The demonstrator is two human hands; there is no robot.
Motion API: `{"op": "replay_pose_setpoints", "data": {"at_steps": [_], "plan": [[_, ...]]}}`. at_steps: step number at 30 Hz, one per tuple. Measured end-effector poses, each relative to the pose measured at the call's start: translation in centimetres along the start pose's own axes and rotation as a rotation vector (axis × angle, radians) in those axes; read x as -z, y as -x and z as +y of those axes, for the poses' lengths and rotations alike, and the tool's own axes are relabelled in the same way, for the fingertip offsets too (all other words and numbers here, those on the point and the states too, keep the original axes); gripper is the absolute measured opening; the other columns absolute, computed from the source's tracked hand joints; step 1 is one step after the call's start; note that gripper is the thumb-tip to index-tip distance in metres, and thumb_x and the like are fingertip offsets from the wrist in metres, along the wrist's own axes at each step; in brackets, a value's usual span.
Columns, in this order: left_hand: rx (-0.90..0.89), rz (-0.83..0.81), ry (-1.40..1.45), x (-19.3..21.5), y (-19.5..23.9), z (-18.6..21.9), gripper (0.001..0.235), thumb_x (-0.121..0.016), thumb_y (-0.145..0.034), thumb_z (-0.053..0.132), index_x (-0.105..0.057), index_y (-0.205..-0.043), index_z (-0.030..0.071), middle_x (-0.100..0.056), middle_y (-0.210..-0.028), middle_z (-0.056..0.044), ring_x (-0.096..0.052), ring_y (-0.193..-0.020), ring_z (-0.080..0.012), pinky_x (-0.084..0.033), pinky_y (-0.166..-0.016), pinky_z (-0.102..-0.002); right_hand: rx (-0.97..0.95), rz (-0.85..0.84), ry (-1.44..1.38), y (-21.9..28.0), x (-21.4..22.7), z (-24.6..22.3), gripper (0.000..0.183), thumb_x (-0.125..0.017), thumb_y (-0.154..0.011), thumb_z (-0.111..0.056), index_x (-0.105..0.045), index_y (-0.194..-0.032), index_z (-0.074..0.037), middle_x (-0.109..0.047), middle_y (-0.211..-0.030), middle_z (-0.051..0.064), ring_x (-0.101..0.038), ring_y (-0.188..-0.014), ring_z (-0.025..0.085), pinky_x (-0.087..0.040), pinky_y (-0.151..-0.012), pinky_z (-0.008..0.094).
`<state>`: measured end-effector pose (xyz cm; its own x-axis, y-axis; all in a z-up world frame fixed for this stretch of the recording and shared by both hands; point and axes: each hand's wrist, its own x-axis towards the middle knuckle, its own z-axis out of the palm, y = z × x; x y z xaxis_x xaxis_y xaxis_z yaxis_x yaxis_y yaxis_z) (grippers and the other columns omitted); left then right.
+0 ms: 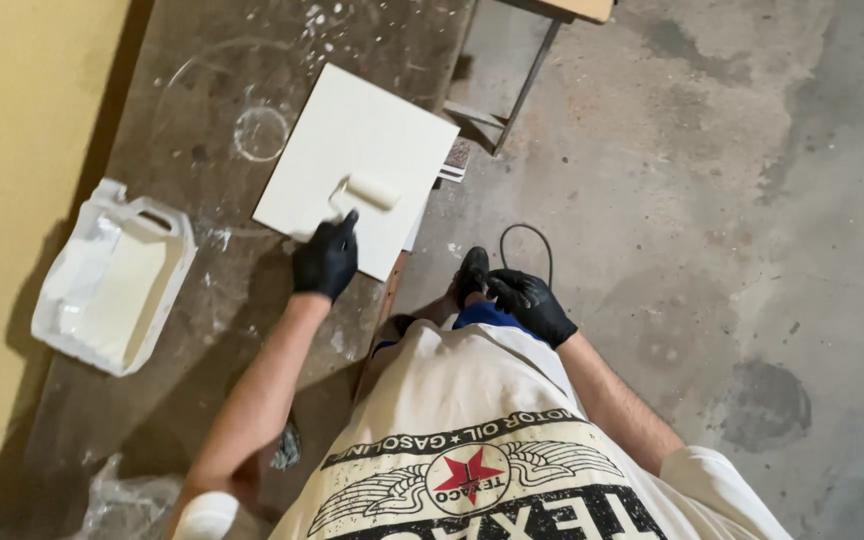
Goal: Painting a square wooden board with white paint using a small roller
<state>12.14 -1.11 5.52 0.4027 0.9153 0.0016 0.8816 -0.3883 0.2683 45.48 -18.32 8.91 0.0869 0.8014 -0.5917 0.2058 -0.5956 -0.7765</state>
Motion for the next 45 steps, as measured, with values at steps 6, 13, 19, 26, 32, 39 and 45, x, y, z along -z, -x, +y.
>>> {"op": "replay_pose_setpoints", "data": {"at_steps": [6, 13, 19, 26, 32, 39, 45], "plan": [[-0.107, 0.179, -0.088, -6.0, -14.5, 3.3, 0.039, -0.049, -0.103, 0.035, -0.058, -0.139, 0.044, -0.063, -0.086, -0.001, -0.073, -0.082, -0.0235, -0.064, -0.065, -0.043, -0.009, 0.012, 0.019, 0.7, 1.4, -0.8, 0.029, -0.062, -0.102, -0.037, -0.076, -0.117, -0.017, -0.075, -0.074, 0.012, -0.070, -0.070, 0.023, -0.057, -0.075, 0.034], [-0.069, 0.151, -0.072, -2.0, -5.6, 1.9, 0.041, -0.050, -0.104, 0.034, -0.058, -0.143, 0.037, -0.064, -0.086, -0.005, -0.073, -0.082, -0.0268, -0.063, -0.063, -0.045, 0.007, -0.013, -0.017, -0.3, 1.3, -0.7, 0.033, -0.062, -0.102, -0.036, -0.073, -0.121, -0.012, -0.076, -0.081, 0.016, -0.070, -0.072, 0.026, -0.057, -0.075, 0.036], [-0.026, 0.170, -0.129, 2.1, 10.3, -2.9, 0.045, -0.053, -0.102, 0.032, -0.057, -0.146, 0.037, -0.062, -0.083, -0.007, -0.071, -0.075, -0.0289, -0.062, -0.057, -0.045, 0.099, -0.116, 0.081, 0.0, -1.1, -4.7, 0.037, -0.059, -0.103, -0.033, -0.070, -0.126, -0.006, -0.075, -0.085, 0.019, -0.070, -0.080, 0.031, -0.056, -0.081, 0.040], [0.159, 0.117, -0.030, 6.5, 14.6, -4.8, 0.043, -0.055, -0.102, 0.033, -0.059, -0.142, 0.046, -0.059, -0.082, -0.004, -0.069, -0.080, -0.0250, -0.062, -0.066, -0.042, 0.310, -0.158, 0.220, 0.7, -4.2, -6.7, 0.035, -0.059, -0.105, -0.032, -0.072, -0.123, -0.005, -0.076, -0.082, 0.019, -0.073, -0.082, 0.033, -0.055, -0.090, 0.043], [0.138, 0.069, 0.000, 3.6, 11.4, -7.0, 0.037, -0.053, -0.102, 0.035, -0.062, -0.137, 0.044, -0.062, -0.086, -0.004, -0.071, -0.085, -0.0274, -0.063, -0.070, -0.045, 0.224, -0.118, 0.172, 1.1, -3.9, -5.0, 0.035, -0.060, -0.104, -0.033, -0.072, -0.123, -0.007, -0.076, -0.082, 0.018, -0.072, -0.079, 0.031, -0.056, -0.086, 0.041], [-0.011, 0.152, -0.131, -2.0, -1.5, -5.7, 0.037, -0.054, -0.102, 0.035, -0.063, -0.137, 0.042, -0.062, -0.080, -0.004, -0.072, -0.077, -0.0252, -0.063, -0.065, -0.043, 0.105, -0.045, 0.084, 0.6, -1.6, -2.8, 0.035, -0.061, -0.103, -0.035, -0.073, -0.124, -0.010, -0.076, -0.081, 0.017, -0.071, -0.076, 0.028, -0.056, -0.082, 0.039], [-0.050, 0.223, -0.077, -5.0, -15.6, -1.2, 0.035, -0.049, -0.103, 0.037, -0.061, -0.135, 0.042, -0.065, -0.089, -0.001, -0.073, -0.086, -0.0221, -0.063, -0.070, -0.042, 0.001, -0.010, 0.002, -0.1, 0.2, -1.4, 0.035, -0.062, -0.102, -0.036, -0.073, -0.125, -0.012, -0.076, -0.080, 0.016, -0.070, -0.072, 0.026, -0.057, -0.077, 0.036]]}}
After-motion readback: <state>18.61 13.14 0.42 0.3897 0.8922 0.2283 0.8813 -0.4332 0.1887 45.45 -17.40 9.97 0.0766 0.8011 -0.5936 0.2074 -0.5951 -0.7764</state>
